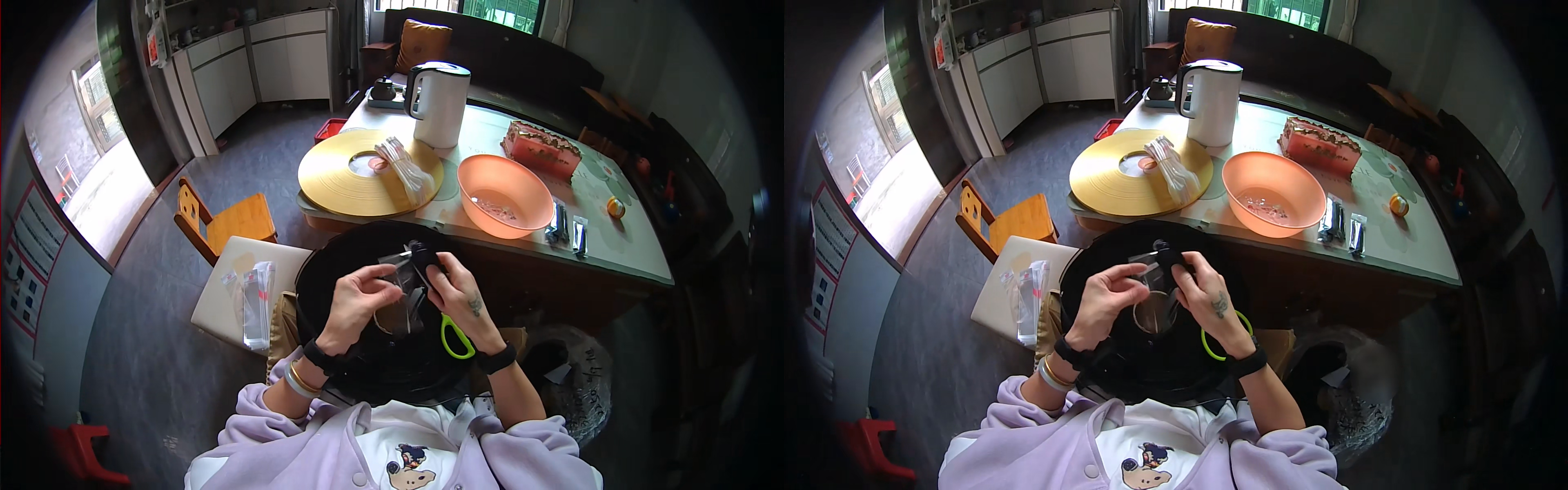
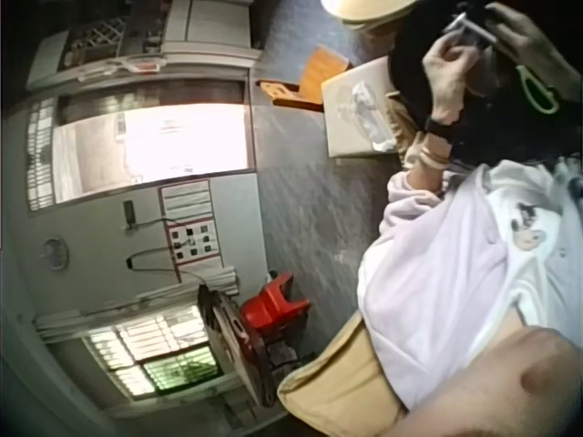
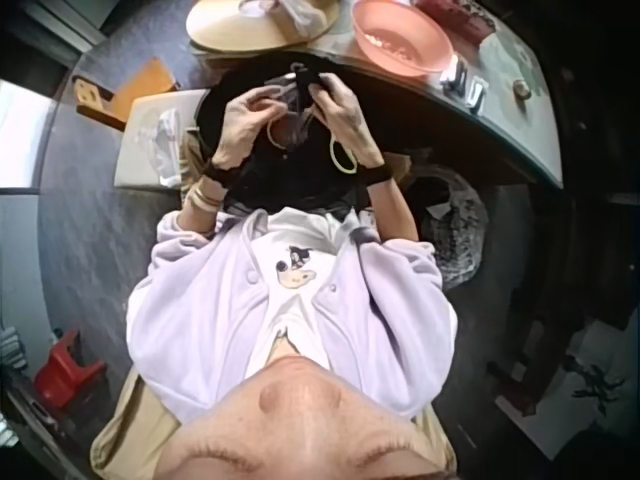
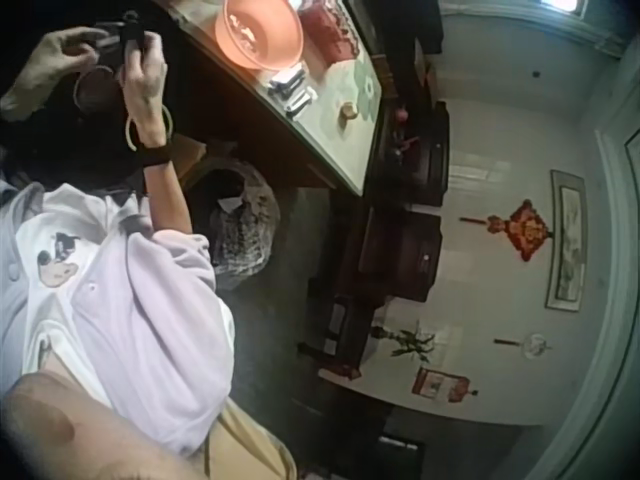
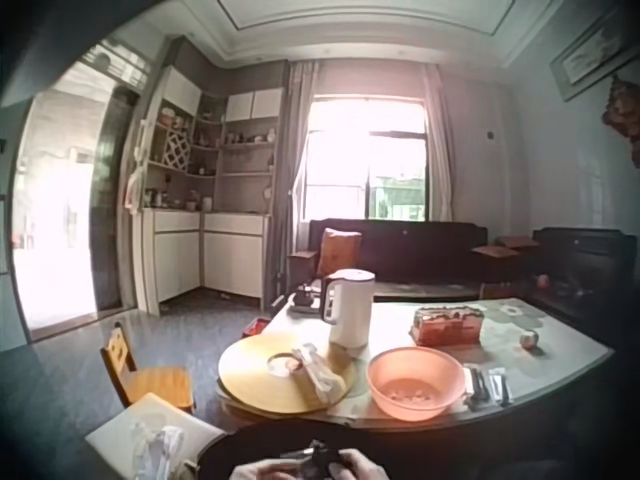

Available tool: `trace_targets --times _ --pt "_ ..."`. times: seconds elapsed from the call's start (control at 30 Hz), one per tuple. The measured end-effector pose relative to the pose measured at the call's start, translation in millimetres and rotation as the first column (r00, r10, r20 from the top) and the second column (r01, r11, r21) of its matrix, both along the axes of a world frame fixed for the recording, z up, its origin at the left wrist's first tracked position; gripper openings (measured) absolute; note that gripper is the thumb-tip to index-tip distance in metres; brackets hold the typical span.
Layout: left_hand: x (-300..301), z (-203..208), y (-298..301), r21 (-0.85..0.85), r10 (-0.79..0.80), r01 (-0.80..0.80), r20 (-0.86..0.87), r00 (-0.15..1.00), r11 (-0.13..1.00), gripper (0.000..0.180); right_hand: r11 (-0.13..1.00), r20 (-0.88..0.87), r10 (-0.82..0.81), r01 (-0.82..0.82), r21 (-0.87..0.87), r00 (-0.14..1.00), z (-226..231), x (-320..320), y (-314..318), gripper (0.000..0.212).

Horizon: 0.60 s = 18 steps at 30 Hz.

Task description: Cutting a plastic strap with scissors and assembling small electronic components into a black housing.

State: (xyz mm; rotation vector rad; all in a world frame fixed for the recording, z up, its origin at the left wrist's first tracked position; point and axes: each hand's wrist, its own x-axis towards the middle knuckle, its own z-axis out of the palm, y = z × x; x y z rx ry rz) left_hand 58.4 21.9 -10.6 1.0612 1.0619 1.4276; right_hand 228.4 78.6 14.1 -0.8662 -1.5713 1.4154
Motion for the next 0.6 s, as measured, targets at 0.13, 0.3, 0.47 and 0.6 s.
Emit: trace_targets --times 0.13,0.3,0.47,0.6 --pt "-9.5 -15.0 7.1 0.074 0.212 -0.219 0.092 0.973 0.973 0.020 0.932 0.014 0.294 -0.283 -0.228 0.956 -2.1 11.6 -5.0 0.018" --pt "-10.5 -13.2 6.9 0.063 0.171 -0.200 0.319 0.932 0.978 0.018 0.891 0.057 0.385 -0.355 -0.284 0.921 1.1 19.5 -3.0 0.025" --pt "-4.7 2.0 2.0 0.079 -0.153 0.133 0.610 0.777 0.988 0.011 0.859 -0.284 0.237 -0.338 -0.386 0.929 -2.2 24.0 3.0 0.031" --pt "2.9 4.2 -2.8 0.258 -0.514 0.535 0.754 0.409 0.804 0.012 0.720 -0.477 0.358 -0.562 -0.406 0.803 0.5 15.4 1.5 0.032"
